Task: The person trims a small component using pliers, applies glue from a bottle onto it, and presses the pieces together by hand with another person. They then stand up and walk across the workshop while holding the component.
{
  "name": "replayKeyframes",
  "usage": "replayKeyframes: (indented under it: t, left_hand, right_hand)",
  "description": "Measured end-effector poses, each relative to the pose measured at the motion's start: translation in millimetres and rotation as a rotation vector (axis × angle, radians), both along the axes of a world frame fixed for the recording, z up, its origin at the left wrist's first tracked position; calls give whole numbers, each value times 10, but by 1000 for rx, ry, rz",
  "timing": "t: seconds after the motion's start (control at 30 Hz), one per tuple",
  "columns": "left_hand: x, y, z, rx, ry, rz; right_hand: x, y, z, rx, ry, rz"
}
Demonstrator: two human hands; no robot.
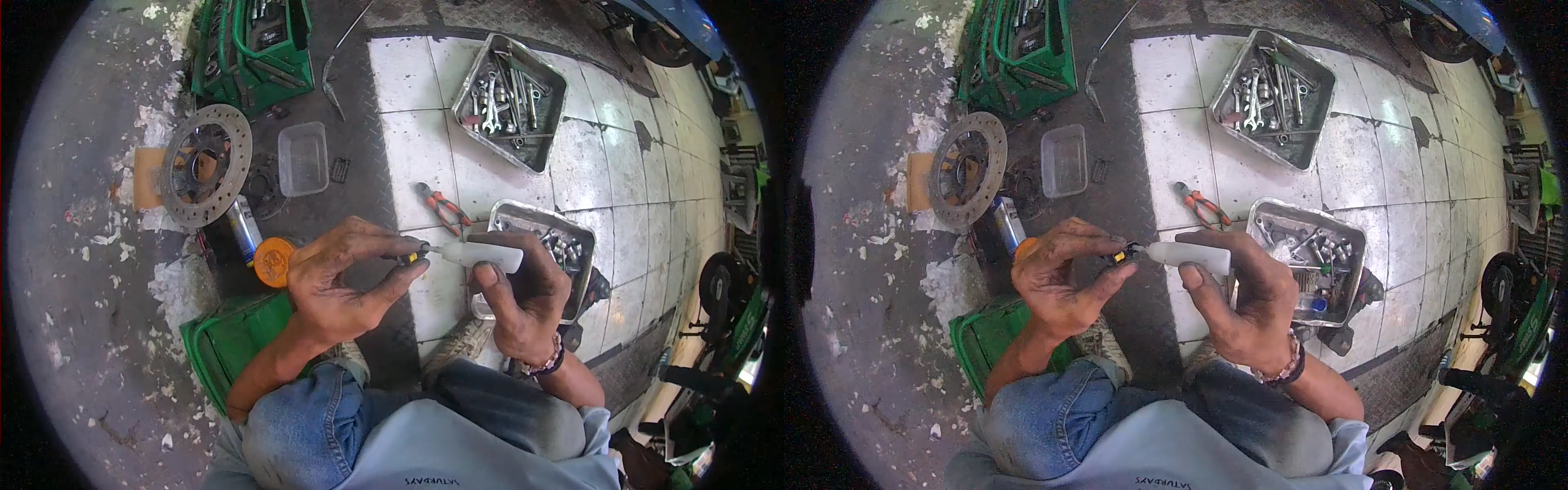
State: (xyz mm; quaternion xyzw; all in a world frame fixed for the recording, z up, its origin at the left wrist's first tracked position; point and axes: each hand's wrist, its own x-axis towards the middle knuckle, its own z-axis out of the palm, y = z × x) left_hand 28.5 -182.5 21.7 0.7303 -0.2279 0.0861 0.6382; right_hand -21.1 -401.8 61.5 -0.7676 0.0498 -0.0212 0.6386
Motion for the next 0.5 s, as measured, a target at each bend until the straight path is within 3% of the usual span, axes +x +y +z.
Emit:
replayKeyframes:
  t: [0.5]
  left_hand:
    - [3,-13,-52,-42,36,-11]
  right_hand:
    - [39,-60,-26,-197,-189,90]
